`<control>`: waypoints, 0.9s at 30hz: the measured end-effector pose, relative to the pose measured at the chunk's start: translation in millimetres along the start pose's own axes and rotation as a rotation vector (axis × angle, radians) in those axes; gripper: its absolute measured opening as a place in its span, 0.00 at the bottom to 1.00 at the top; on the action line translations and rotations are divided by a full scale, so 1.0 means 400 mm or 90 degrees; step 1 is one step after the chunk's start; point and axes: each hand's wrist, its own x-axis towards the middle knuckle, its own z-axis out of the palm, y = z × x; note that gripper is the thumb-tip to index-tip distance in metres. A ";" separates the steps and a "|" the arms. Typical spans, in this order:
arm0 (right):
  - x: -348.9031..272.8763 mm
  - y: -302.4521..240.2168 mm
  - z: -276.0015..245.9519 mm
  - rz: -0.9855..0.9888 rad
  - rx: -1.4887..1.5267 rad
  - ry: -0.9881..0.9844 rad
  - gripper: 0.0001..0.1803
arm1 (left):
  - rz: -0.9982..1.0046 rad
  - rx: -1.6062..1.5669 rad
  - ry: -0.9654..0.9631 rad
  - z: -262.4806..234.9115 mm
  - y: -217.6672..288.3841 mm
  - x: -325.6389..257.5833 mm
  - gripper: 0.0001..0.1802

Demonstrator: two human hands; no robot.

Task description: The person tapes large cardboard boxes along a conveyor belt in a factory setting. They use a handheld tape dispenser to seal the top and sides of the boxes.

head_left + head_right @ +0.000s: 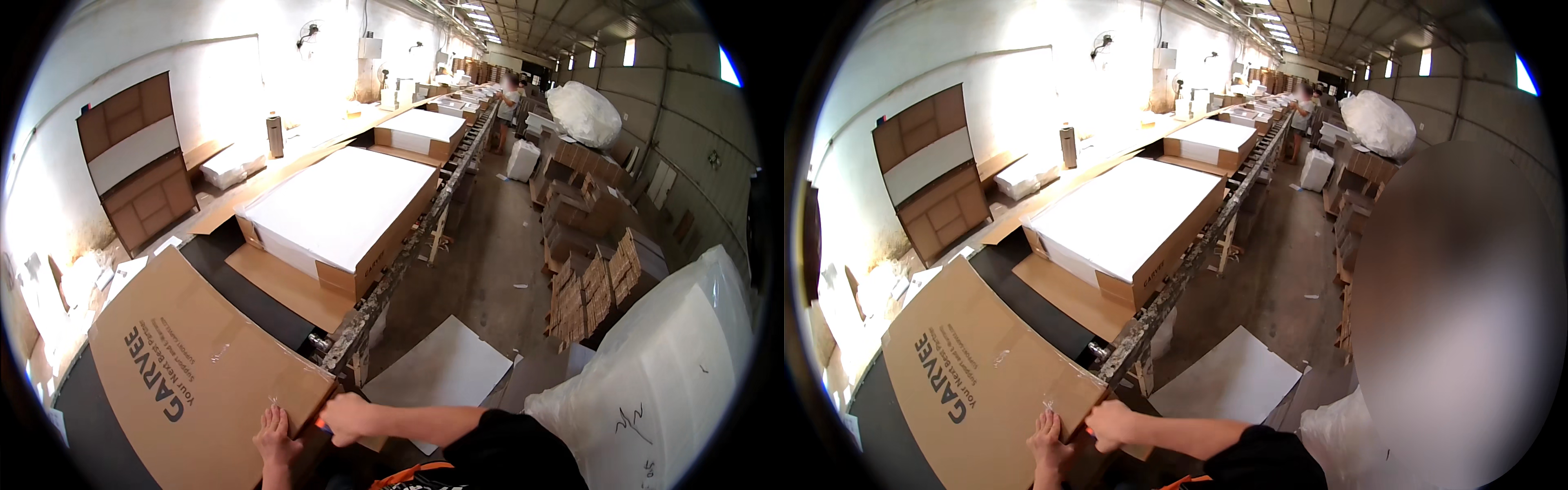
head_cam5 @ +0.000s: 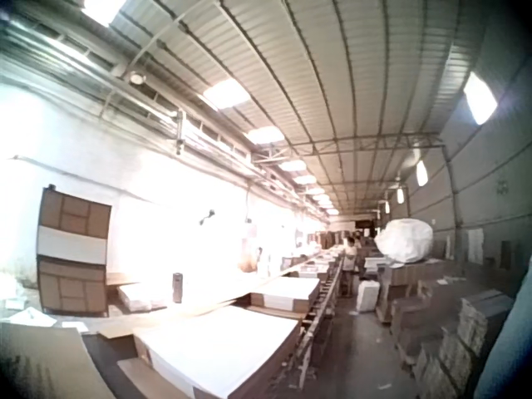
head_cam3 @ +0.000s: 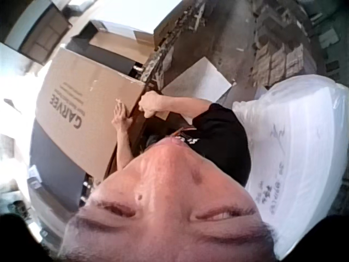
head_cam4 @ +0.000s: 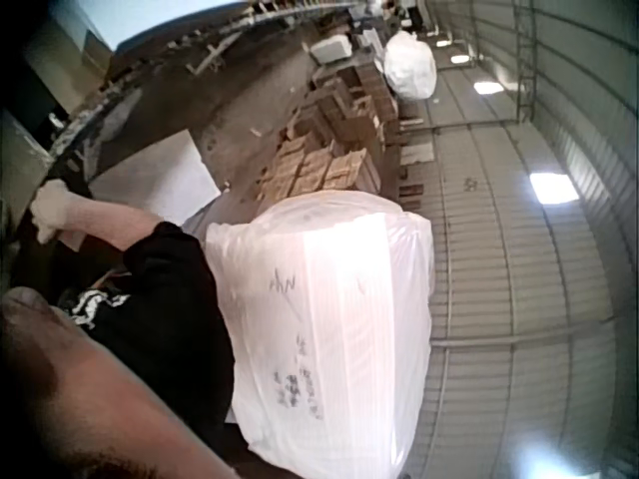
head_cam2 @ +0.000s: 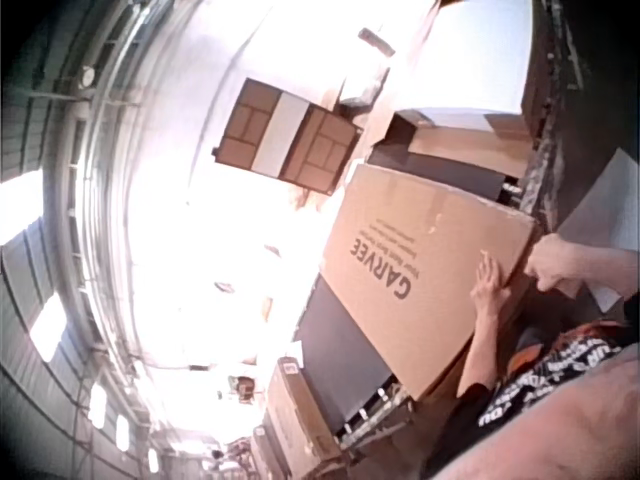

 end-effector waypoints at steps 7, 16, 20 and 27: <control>0.089 -0.057 0.103 0.033 -0.079 -0.058 0.16 | 0.037 -0.001 -0.020 -0.028 0.015 -0.003 0.38; 0.006 -0.058 0.459 0.254 0.104 -0.208 0.25 | 0.004 0.023 -0.080 -0.085 0.047 0.017 0.45; -0.040 -0.135 0.545 0.299 0.058 -0.202 0.25 | 0.017 0.013 -0.097 -0.094 0.047 0.015 0.44; -0.079 -0.313 0.601 0.439 0.192 -0.022 0.29 | 0.046 0.075 -0.228 -0.245 -0.055 -0.170 0.49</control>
